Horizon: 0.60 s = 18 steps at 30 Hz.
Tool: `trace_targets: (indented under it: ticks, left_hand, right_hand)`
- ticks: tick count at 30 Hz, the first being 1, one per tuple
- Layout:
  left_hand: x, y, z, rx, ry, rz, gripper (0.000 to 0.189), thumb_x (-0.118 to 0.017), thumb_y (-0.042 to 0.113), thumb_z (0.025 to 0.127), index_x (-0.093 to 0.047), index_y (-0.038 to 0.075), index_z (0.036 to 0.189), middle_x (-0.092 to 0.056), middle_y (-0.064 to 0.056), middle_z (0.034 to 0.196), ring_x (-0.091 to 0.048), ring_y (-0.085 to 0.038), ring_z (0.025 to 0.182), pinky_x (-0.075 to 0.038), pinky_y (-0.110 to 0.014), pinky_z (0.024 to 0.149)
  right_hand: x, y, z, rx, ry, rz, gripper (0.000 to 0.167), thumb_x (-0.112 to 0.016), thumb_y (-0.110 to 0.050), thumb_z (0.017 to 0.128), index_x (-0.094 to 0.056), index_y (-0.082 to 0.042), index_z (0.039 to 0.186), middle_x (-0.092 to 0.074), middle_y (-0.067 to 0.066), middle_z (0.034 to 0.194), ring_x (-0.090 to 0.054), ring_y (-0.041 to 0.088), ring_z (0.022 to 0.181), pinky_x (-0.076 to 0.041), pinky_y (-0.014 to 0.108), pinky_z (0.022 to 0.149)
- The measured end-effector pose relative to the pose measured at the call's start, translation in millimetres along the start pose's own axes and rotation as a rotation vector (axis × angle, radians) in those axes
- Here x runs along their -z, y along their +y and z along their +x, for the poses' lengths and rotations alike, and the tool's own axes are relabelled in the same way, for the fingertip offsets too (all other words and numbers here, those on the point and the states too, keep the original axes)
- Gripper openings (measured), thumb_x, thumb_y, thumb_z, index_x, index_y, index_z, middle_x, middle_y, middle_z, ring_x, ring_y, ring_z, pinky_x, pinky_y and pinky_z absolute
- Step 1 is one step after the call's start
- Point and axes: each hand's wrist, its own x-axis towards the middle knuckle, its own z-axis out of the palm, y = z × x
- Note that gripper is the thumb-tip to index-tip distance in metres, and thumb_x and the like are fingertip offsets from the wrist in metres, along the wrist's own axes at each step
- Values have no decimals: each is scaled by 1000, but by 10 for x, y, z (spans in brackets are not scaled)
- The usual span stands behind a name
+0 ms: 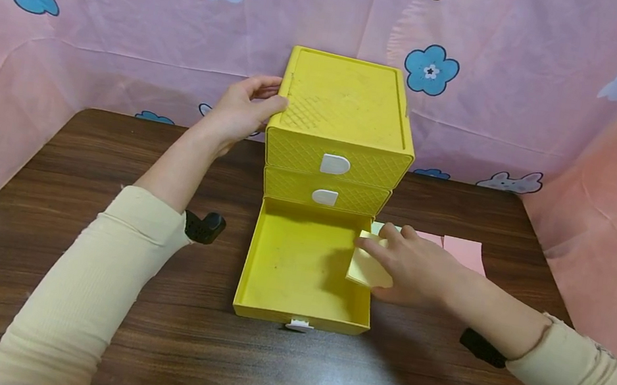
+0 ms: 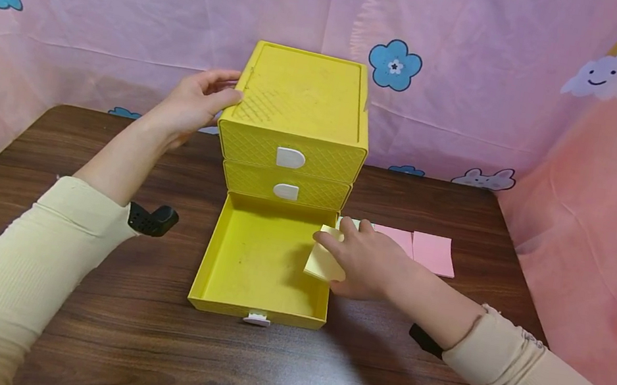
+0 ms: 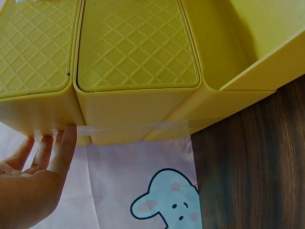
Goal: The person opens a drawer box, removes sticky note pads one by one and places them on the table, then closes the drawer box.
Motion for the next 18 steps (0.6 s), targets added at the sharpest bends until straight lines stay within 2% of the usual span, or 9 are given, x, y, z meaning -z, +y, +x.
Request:
trace_targets:
  ticks: [7, 18]
  left_hand:
    - [-12, -10, 10, -6, 1, -4, 53, -53, 26, 91, -37, 16, 141, -37, -6, 139, -46, -17, 116, -48, -25, 85]
    - [-3, -1, 4, 1, 2, -5, 53, -53, 27, 91, -37, 17, 141, -36, -5, 140, -45, -16, 118, -46, -31, 91]
  right_hand:
    - [-26, 96, -109, -49, 0, 10, 65, -75, -39, 69, -49, -20, 126, -51, 13, 99, -53, 28, 76, -47, 34, 54]
    - [-46, 229, -183, -154, -21, 54, 65, -74, -37, 71, -48, -20, 128, -53, 16, 107, -55, 31, 81, -46, 30, 55]
